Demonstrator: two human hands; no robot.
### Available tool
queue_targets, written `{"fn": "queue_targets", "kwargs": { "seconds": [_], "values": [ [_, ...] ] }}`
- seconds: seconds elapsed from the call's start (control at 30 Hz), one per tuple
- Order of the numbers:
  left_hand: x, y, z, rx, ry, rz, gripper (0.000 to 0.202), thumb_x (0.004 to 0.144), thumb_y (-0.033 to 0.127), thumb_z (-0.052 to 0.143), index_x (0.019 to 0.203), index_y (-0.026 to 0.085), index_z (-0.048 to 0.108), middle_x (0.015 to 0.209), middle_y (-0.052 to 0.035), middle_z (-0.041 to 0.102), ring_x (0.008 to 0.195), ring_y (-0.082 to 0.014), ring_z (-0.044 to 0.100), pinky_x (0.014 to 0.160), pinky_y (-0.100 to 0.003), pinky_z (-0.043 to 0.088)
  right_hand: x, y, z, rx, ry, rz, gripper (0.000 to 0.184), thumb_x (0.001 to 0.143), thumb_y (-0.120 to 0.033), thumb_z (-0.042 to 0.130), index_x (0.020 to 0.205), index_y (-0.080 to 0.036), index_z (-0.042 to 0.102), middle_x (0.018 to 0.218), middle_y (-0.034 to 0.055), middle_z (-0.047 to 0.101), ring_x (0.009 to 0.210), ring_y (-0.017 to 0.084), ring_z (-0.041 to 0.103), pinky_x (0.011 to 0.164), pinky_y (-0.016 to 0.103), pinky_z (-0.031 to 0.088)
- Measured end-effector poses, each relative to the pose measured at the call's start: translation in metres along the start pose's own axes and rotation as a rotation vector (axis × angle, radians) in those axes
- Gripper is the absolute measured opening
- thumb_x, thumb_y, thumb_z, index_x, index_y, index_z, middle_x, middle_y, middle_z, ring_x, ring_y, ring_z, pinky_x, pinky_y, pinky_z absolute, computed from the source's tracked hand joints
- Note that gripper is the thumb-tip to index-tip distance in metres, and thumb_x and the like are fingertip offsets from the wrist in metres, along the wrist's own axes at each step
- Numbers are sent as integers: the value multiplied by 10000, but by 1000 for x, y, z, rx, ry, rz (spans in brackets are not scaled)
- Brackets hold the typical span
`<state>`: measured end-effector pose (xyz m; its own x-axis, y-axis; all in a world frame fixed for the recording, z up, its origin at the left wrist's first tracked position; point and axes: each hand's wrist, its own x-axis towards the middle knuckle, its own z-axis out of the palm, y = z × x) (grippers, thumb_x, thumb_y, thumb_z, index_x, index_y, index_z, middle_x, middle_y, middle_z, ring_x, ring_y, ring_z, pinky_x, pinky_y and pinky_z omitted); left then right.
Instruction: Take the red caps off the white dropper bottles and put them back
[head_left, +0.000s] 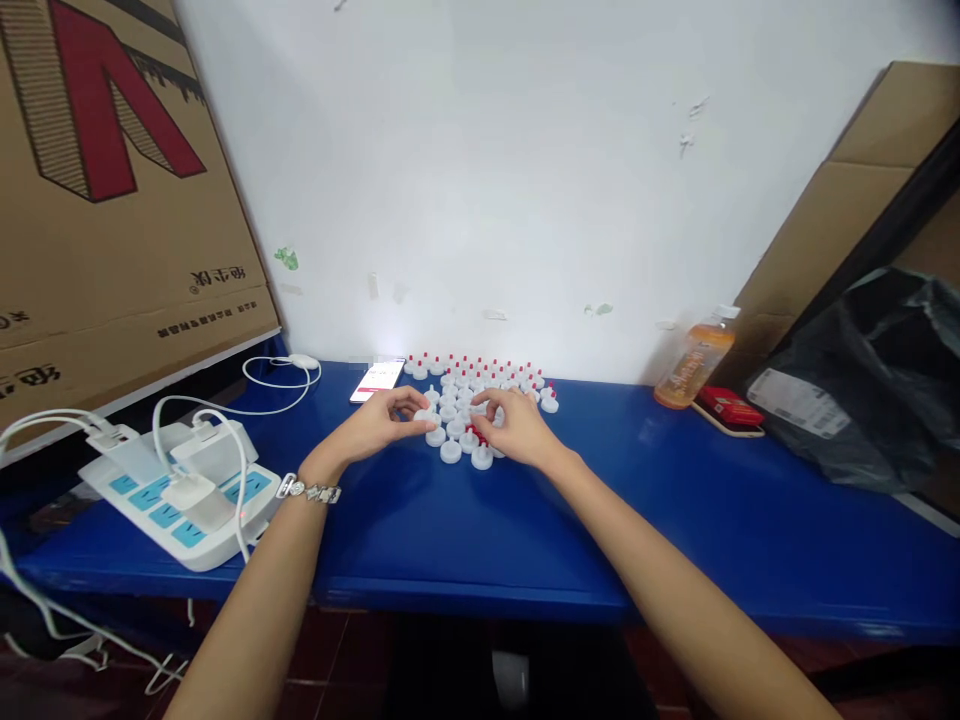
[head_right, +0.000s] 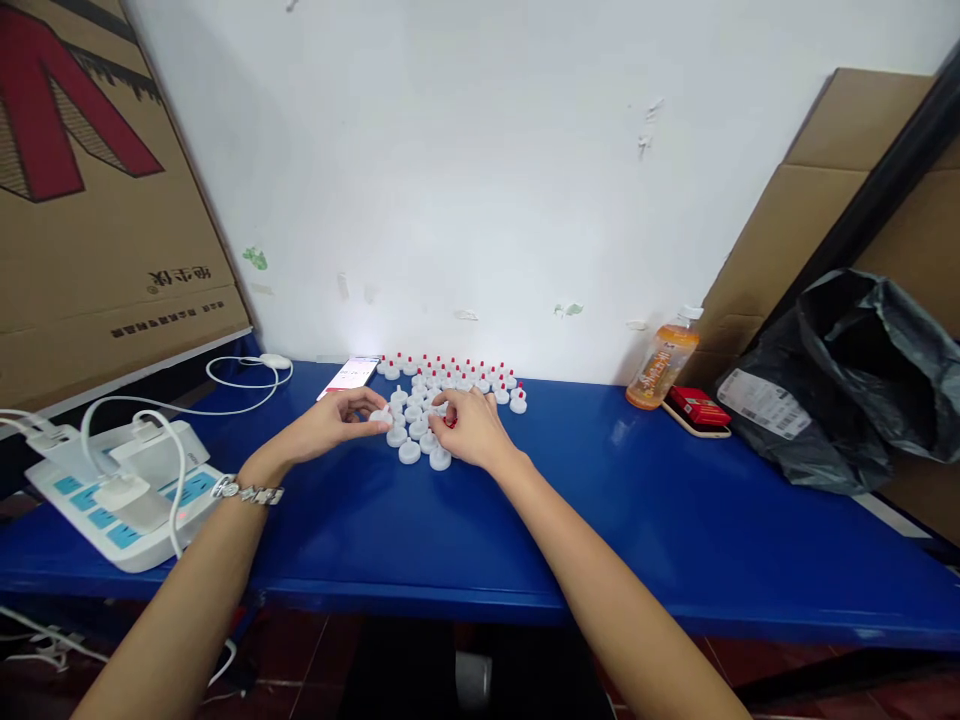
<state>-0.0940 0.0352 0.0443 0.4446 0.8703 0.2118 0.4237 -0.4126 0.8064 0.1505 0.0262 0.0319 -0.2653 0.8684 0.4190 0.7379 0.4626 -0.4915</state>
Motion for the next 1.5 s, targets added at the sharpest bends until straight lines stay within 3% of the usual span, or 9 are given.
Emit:
{"fn": "queue_targets", "kwargs": {
  "seconds": [0.43, 0.7, 0.8, 0.9, 0.97, 1.07, 1.2, 1.33, 1.5],
  "values": [
    [-2, -14, 3, 72, -199, -150, 432, 642, 500, 805, 908, 183, 680, 701, 24, 574, 657, -141, 536, 586, -247, 403, -11, -17, -2, 108, -80, -48, 118, 841, -304, 632, 806, -213, 698, 643, -10, 620, 780, 186, 551, 794, 328, 356],
    [0, -17, 12, 20, -104, -122, 404, 630, 392, 809, 883, 184, 573, 759, -14, 662, 719, -179, 627, 648, -288, 493, -2, -6, 1, 181, -69, -17, 164, 847, -302, 598, 795, -191, 706, 667, -1, 661, 679, 155, 583, 716, 291, 406],
    [-2, -16, 7, 29, -101, -122, 328, 672, 372, 764, 856, 186, 566, 736, -2, 642, 684, -163, 603, 616, -268, 467, 18, -2, 3, 163, -11, -7, 163, 844, -295, 589, 837, -182, 706, 703, 8, 681, 681, 157, 597, 694, 280, 416],
    [-2, -21, 3, 89, -22, -145, 240, 739, 384, 684, 816, 189, 566, 681, 16, 592, 627, -148, 555, 573, -256, 422, 56, -1, 12, 68, -17, -19, 199, 855, -299, 575, 934, -191, 722, 759, 15, 709, 694, 163, 610, 714, 288, 420],
    [-2, -26, 3, 150, 43, -171, 234, 774, 416, 639, 807, 195, 567, 650, 18, 578, 594, -151, 538, 540, -256, 390, 88, -4, 23, -46, -54, -11, 239, 869, -311, 565, 1009, -203, 726, 813, 29, 729, 751, 183, 634, 762, 307, 420],
    [-1, -34, 6, 234, 40, -200, 265, 807, 466, 597, 769, 206, 568, 640, 2, 605, 582, -169, 552, 522, -266, 360, 135, -11, 46, -263, -121, 2, 301, 884, -345, 569, 1114, -206, 704, 961, 74, 746, 956, 243, 644, 911, 380, 385],
    [0, -37, 10, 288, 52, -202, 274, 821, 481, 586, 765, 212, 575, 673, -13, 641, 604, -183, 574, 531, -275, 360, 173, -20, 76, -363, -199, 25, 323, 895, -375, 579, 1128, -182, 691, 1113, 131, 721, 1090, 279, 607, 976, 429, 340],
    [0, -36, 11, 304, 49, -198, 282, 841, 488, 572, 781, 213, 575, 688, -17, 646, 608, -186, 576, 535, -277, 358, 180, -27, 85, -347, -194, 36, 189, 887, -262, 575, 933, -157, 724, 1013, 131, 738, 1008, 255, 631, 942, 396, 350],
    [1, -32, 5, 307, 126, -112, 301, 897, 494, 516, 928, 199, 569, 717, -12, 609, 633, -185, 572, 582, -291, 400, 151, -29, 57, -275, -81, -8, 195, 915, -306, 538, 896, -178, 684, 904, 71, 732, 891, 204, 633, 876, 338, 368]
  ]
}}
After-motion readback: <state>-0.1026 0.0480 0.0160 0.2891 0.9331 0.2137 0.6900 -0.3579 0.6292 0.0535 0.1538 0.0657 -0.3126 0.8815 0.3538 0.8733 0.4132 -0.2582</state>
